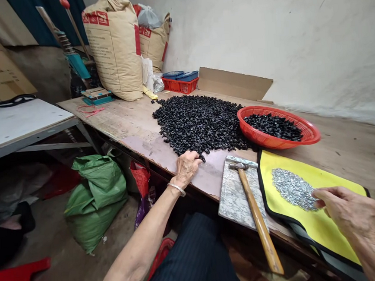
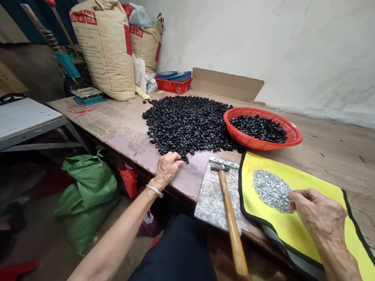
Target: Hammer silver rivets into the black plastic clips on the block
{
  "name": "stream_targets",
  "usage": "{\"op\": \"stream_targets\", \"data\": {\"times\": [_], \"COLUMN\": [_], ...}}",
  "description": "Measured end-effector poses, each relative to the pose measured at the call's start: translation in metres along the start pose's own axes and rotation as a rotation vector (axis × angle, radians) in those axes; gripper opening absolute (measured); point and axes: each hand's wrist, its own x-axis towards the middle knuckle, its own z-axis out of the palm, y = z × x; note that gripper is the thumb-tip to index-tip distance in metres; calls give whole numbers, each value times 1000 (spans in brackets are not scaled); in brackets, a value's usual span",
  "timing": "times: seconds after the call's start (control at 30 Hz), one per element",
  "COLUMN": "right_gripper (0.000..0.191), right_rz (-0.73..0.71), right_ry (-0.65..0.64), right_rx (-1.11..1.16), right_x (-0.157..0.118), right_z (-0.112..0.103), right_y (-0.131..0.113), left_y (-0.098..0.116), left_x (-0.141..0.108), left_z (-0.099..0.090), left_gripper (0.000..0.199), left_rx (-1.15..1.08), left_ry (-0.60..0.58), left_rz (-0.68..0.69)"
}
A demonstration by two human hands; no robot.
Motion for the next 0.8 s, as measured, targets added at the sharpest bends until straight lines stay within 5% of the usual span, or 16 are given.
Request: {"op": "stream_targets", "data": {"times": [0.17, 0.3, 0.53, 0.8], "right_gripper": [12, 18, 19, 14], "right_rz": [-118, -316, -426, -414], "right_ry": [-60, -411, -598, -576], "right_rx": [460, 499, 472, 491], "right_x": [-40, -96, -145, -151], "right_z": [1, 10, 39, 49], "right_y": [-15, -40, -61, -59], "left_y": [29, 56, 72, 69], "left_x": [-29, -65, -108, -119], "left_z": [-1, -1, -2, -5], "left_gripper": [15, 26, 26, 27], "left_rx": [-926, -1425, -1762, -1717], "left_ry": [-61, -193, -373, -373], "left_rz": [-373, -514, -699, -705]}}
